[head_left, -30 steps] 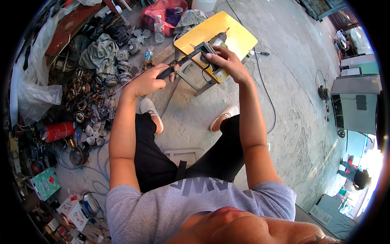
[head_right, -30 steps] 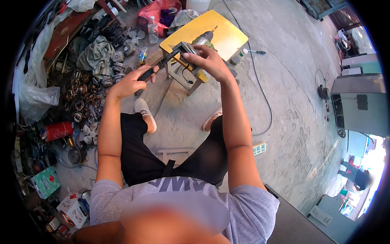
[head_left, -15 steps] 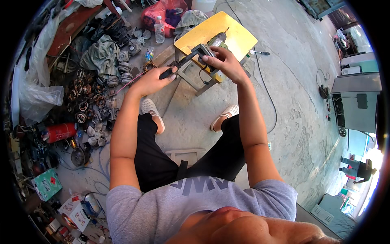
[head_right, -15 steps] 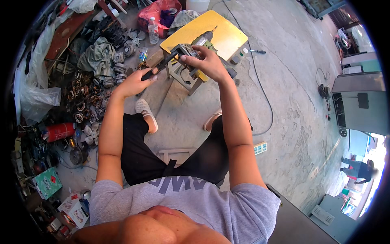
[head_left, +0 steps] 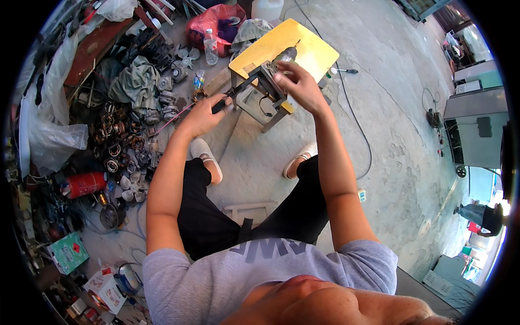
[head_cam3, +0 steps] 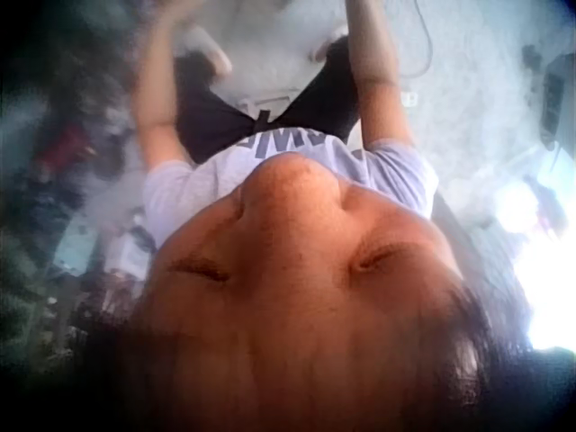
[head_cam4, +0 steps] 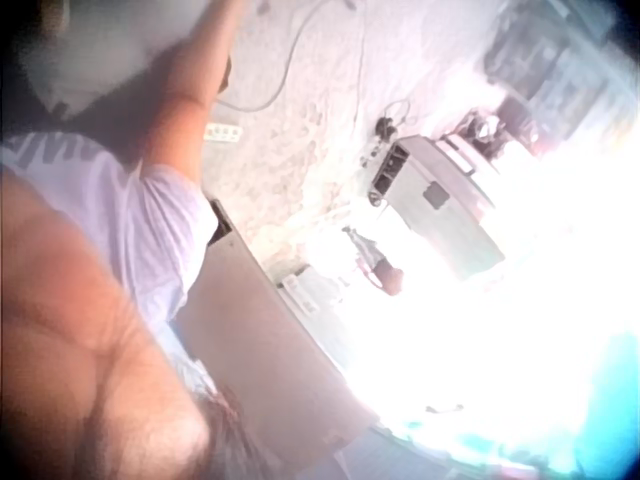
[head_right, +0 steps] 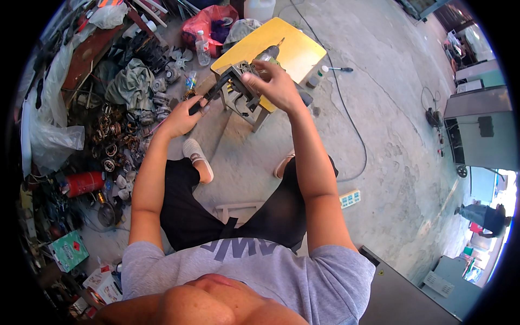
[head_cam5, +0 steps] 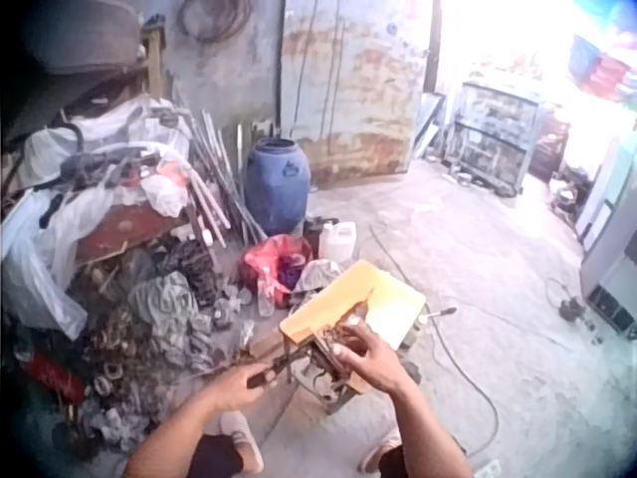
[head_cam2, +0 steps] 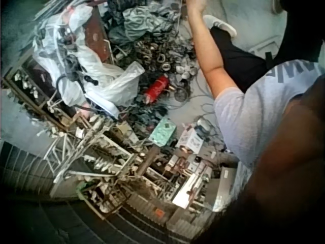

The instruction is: The person assembles a fan motor by attaching a metal casing over the internal components and securing it with screws using a power drill.

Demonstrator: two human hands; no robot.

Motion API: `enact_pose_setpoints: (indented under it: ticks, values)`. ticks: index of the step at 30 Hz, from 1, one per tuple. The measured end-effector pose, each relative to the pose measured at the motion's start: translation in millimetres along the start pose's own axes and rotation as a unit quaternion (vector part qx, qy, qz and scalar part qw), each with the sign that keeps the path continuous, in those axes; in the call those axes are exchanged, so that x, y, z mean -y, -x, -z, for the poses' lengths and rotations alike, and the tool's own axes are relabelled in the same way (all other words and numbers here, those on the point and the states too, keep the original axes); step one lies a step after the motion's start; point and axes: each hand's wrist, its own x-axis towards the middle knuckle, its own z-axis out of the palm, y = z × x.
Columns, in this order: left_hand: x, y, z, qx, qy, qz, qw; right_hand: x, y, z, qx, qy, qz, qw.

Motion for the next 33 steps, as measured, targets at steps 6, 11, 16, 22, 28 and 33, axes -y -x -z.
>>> enact_pose_setpoints:
  ticks: [6,11,16,22,28,33]
  values:
    - [15,2,5,-0.084,-0.03,0.0,0.996,-32,-11,24,-0.141,0.268,-0.025,0.953]
    - [17,2,14,-0.166,-0.037,-0.03,0.985,-44,-8,5,-0.114,0.468,-0.027,0.876]
    - [26,-10,20,-0.253,-0.072,-0.076,0.962,-49,-6,-6,-0.162,0.474,-0.029,0.865]
    - [34,-24,24,-0.324,-0.093,-0.116,0.934,-50,2,2,-0.186,0.451,-0.078,0.87]
    - [48,-22,36,-0.321,-0.169,-0.114,0.925,-34,23,17,-0.146,0.147,-0.059,0.977]
    - [54,-27,31,-0.302,-0.198,-0.13,0.923,-4,65,9,-0.073,-0.289,-0.073,0.952]
